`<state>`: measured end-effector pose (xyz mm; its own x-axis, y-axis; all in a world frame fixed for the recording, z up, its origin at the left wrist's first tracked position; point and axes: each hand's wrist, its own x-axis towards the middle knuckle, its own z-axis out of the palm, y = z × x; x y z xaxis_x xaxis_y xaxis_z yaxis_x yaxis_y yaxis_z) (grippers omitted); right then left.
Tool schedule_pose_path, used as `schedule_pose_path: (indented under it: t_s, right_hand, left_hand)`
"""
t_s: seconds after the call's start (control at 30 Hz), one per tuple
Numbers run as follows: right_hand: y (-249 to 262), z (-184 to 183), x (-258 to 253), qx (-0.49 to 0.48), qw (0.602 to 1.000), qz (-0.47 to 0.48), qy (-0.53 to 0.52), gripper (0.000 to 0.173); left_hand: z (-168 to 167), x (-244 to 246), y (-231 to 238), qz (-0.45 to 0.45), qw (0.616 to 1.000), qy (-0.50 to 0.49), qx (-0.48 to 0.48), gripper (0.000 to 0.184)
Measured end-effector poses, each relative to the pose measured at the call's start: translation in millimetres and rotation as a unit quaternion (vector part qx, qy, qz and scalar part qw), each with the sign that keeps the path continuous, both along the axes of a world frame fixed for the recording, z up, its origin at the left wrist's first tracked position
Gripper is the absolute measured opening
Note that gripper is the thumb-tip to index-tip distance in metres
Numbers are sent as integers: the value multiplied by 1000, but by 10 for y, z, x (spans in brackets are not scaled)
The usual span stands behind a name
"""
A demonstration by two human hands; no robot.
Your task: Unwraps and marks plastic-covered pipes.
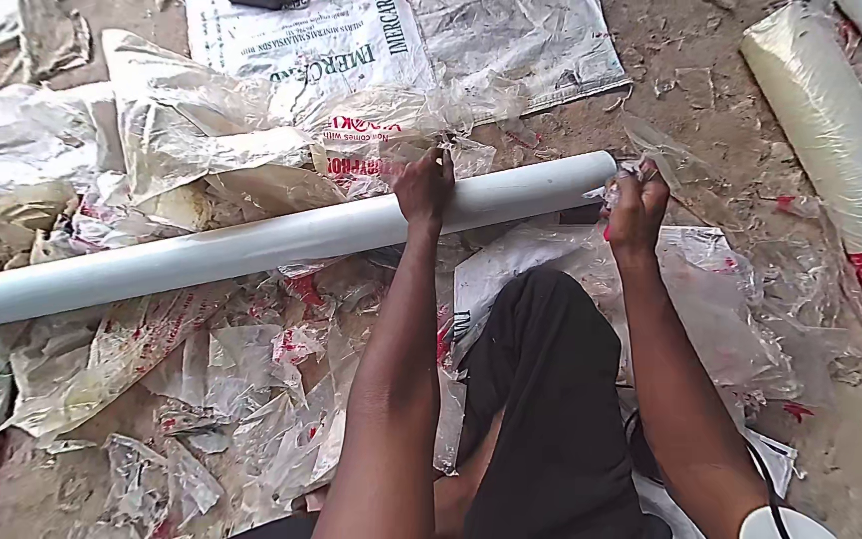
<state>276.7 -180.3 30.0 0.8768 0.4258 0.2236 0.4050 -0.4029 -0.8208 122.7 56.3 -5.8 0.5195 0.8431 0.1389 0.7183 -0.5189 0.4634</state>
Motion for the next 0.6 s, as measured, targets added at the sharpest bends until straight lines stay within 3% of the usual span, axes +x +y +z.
schedule_pose_path:
  t_s: [0.1, 0.23, 0.37, 0.5, 0.53, 0.6]
  right_hand:
    - [-340, 56, -384, 36, 996, 52, 57, 28]
    - [-776, 133, -698, -75, 990, 106, 50, 38]
    - [-990, 190, -903, -104, 985, 140, -7, 44]
    - [-1062, 292, -1080, -106, 975, 193, -19, 41]
    - [-1035, 316, -1171, -96, 972, 216, -11, 38]
    - [-882, 354, -1445, -74, 957, 281, 19, 36]
  left_hand:
    - [-30, -146, -111, -32, 999, -16, 34, 39]
    - [-228, -328, -448, -56, 996, -19, 70, 41]
    - [-402, -616, -866, -73, 988, -32, 131, 54]
    - [-411, -972, -1127, -148, 986, -21, 72, 83]
    - [-387, -1096, -1230, -161, 985, -39, 46, 84]
    - [-234, -1428, -1514, -168, 973, -138, -76, 70]
